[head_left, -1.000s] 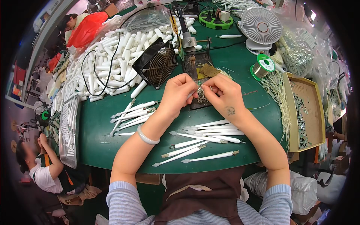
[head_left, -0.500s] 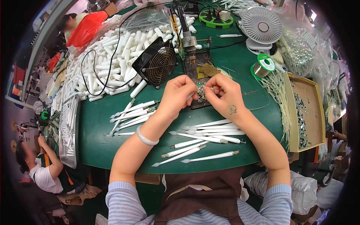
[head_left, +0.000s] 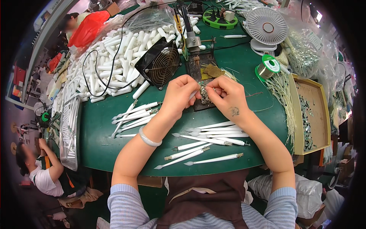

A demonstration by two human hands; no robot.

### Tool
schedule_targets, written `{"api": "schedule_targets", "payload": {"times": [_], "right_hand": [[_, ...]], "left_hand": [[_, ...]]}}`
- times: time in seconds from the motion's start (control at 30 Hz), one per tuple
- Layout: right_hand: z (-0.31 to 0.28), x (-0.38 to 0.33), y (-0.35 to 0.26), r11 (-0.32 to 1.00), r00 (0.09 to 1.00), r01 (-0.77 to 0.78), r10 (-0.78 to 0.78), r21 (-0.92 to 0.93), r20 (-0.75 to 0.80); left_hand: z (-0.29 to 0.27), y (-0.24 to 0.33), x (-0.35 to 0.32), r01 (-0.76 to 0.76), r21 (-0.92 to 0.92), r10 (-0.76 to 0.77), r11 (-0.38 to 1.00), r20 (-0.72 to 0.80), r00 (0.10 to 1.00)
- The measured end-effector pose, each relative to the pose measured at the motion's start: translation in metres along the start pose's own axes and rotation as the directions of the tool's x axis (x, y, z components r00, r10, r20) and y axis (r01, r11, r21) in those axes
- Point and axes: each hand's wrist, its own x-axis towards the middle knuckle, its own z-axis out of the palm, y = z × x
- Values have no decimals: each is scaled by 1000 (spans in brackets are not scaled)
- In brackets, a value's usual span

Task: Assembling electronic components by soldering wires and attaching protective tubes.

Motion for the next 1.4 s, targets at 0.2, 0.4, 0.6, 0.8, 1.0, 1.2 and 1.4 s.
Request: {"api": "schedule_targets", "payload": {"times": [0.2,0.4,0.6,0.8,1.0,1.2,1.4], "right_hand": [[0,0,0,1000,1000,15,-15,5,-13],[0,-1,-1,1000,999,17,-16,15,-29],[-6,-1,-1,999,998,20,-17,41,-60],[-15,-4,-9,980,988,-150,147,132,36],[-39,-3,-23,946,887,-323,303,1,348],[-47,-15,-45,974,732,-56,190,-221,654],[-46,-19,-54,928,559,58,275,-368,782]], "left_hand": [[2,1,-1,-10,11,10,1000,-12,1000],[3,1,-2,-57,23,57,998,-18,998],[-13,-3,0,30,22,-29,999,-41,999],[-13,-5,-7,29,70,-25,997,-55,998],[-13,-6,-26,-30,120,36,992,-43,998],[-17,-5,-49,-91,141,96,986,-28,995],[-29,-1,-67,-63,154,66,986,-13,998]]}}
